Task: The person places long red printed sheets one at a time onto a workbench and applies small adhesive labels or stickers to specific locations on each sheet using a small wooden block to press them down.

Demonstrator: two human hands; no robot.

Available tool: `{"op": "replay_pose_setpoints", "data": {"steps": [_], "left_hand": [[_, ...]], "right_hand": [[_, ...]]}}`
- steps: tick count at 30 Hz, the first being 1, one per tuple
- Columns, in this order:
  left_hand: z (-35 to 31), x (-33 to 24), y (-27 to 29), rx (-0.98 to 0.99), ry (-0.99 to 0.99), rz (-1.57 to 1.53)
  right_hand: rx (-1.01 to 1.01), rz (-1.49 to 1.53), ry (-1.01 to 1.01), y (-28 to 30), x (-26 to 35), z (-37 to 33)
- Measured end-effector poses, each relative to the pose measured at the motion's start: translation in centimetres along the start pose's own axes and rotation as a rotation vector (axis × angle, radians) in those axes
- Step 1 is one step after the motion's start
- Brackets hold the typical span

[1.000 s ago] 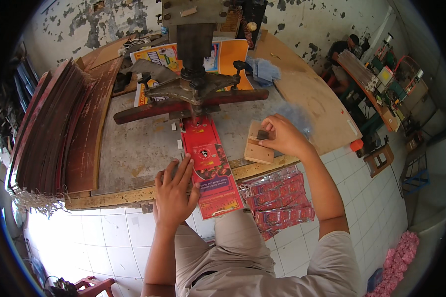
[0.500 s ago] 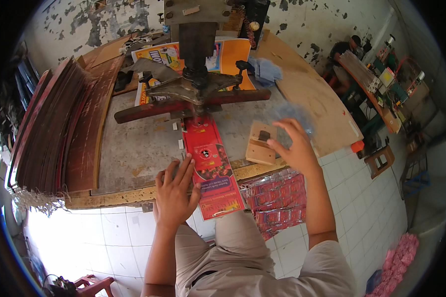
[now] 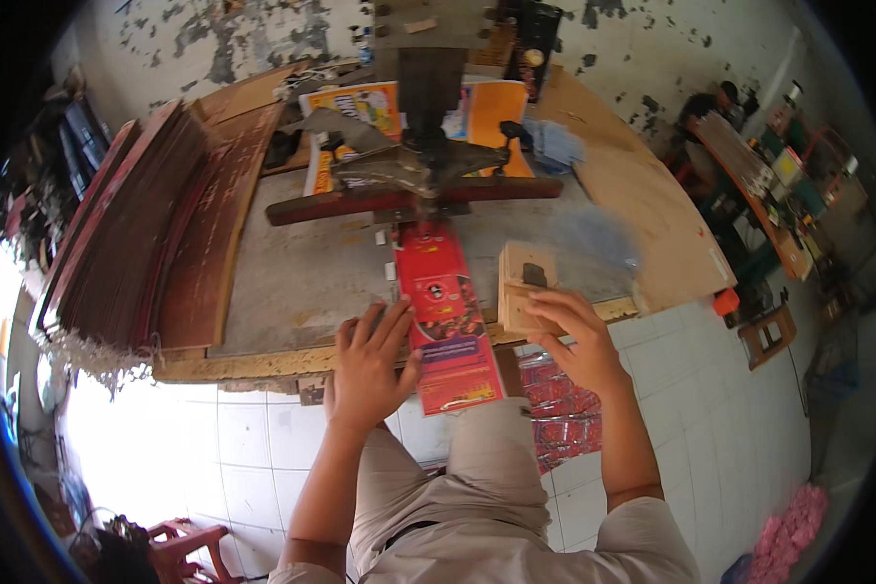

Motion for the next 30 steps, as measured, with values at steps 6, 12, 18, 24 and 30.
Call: {"op": "replay_pose_setpoints", "data": {"steps": [6, 12, 18, 24, 30], "left_hand": [[-0.4, 0.4, -0.5, -0.013, -0.009, 0.002], [-0.4, 0.4, -0.4, -0.023, -0.005, -0.005], [-0.1, 0.1, -0.2, -0.028, -0.011, -0.016], [-0.2, 0.4, -0.3, -0.015, -0.002, -0.024], [0.1, 0.2, -0.1, -0.007, 0.000, -0.025]], "right_hand": [[0.205, 0.169, 0.169, -2.8, 4.6, 2.6], [0.277, 0.130, 0.169, -7.4, 2.6, 7.4], [0.208, 0.113, 0.151, -10.0, -0.5, 11.9], [0.202, 0.072, 0.168, -11.2, -1.8, 13.3], [0.191, 0.054, 0.167, -11.0, -2.2, 12.9]]}}
Point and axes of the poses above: each hand's wrist, its own z-axis towards the middle knuckle, its own y-axis out of the back of the hand, x = y × z, the point moved 5 cm from there along z, towards the middle knuckle, and after that the axes turned 2 degrees about x, right-handed, at the moved point
